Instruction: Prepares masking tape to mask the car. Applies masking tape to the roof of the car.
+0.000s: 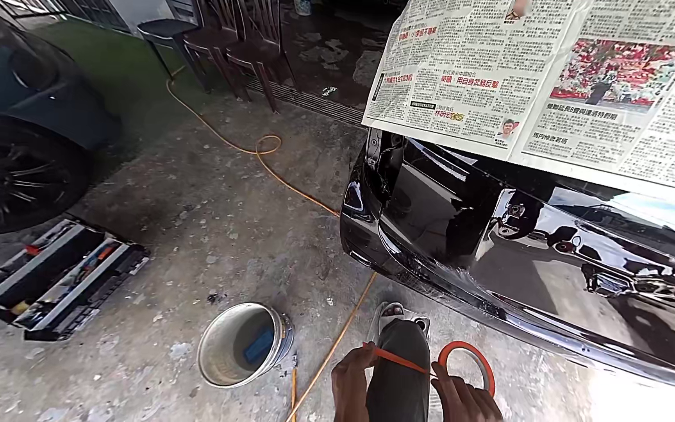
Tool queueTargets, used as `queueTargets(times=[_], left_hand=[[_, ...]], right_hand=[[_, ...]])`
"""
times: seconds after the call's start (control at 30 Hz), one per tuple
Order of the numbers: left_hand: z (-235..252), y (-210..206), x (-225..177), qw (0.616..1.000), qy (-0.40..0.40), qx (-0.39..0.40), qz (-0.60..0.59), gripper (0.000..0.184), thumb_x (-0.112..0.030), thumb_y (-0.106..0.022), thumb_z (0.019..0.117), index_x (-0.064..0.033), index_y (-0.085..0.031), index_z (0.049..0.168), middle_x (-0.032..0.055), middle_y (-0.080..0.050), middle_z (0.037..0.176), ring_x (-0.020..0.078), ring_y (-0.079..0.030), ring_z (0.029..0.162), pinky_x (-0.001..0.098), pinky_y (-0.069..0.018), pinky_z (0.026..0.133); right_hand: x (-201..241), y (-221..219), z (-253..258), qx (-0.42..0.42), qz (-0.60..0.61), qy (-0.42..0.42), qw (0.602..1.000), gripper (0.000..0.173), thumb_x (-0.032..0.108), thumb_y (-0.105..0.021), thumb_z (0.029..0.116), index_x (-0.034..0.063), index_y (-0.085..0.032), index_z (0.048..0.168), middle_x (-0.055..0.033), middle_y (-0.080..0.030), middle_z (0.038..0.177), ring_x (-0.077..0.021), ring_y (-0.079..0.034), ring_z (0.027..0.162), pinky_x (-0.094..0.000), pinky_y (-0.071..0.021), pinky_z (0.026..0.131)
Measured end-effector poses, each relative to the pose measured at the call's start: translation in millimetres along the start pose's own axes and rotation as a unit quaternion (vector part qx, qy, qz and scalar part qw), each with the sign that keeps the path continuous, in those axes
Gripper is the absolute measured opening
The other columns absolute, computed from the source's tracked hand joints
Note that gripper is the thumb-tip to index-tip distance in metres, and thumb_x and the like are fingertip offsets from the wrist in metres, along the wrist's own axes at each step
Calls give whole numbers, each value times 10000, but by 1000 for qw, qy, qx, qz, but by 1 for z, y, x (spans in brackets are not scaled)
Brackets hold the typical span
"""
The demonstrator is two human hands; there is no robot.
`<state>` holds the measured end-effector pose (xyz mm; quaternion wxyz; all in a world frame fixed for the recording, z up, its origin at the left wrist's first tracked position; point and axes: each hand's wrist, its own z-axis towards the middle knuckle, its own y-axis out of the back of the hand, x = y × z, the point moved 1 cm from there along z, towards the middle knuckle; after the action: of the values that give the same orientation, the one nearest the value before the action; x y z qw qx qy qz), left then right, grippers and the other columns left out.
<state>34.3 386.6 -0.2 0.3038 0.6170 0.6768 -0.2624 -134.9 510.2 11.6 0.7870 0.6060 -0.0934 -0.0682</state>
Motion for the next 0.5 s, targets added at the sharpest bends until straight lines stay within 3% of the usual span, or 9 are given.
queueTargets(times=[0.07,0.17,0.37,0.5], left_hand=[[3,-2,0,1000,-25,-11,4,195,-161,-694,973,-12,-748,859,64,-739,797,149,-666,781,339,-499,733],[5,0,7,998,-63,-24,21,190,-159,-701,957,-25,-747,832,47,-729,773,139,-668,763,343,-520,774],[2,1,18,999,-4,-29,46,218,-196,-679,985,-22,-747,872,57,-722,807,154,-641,792,358,-473,728],[-2,-3,16,999,36,-34,22,218,-187,-676,991,-16,-732,867,67,-708,806,176,-633,813,379,-478,768]], right_hand=[[-3,-2,4,-4,-9,-4,1000,249,339,-600,1015,248,-770,1173,-18,-725,790,-198,-665,610,-360,-530,585],[-5,-2,5,5,-13,-2,1000,226,338,-611,1009,250,-774,1139,-13,-737,825,-192,-673,623,-359,-538,593],[-9,-2,1,22,-4,-13,1000,216,354,-615,1009,231,-780,1073,-10,-752,866,-181,-696,652,-351,-554,602],[-12,-1,0,25,-13,-17,999,231,384,-605,1013,224,-771,1023,-5,-753,858,-177,-699,651,-352,-553,595]])
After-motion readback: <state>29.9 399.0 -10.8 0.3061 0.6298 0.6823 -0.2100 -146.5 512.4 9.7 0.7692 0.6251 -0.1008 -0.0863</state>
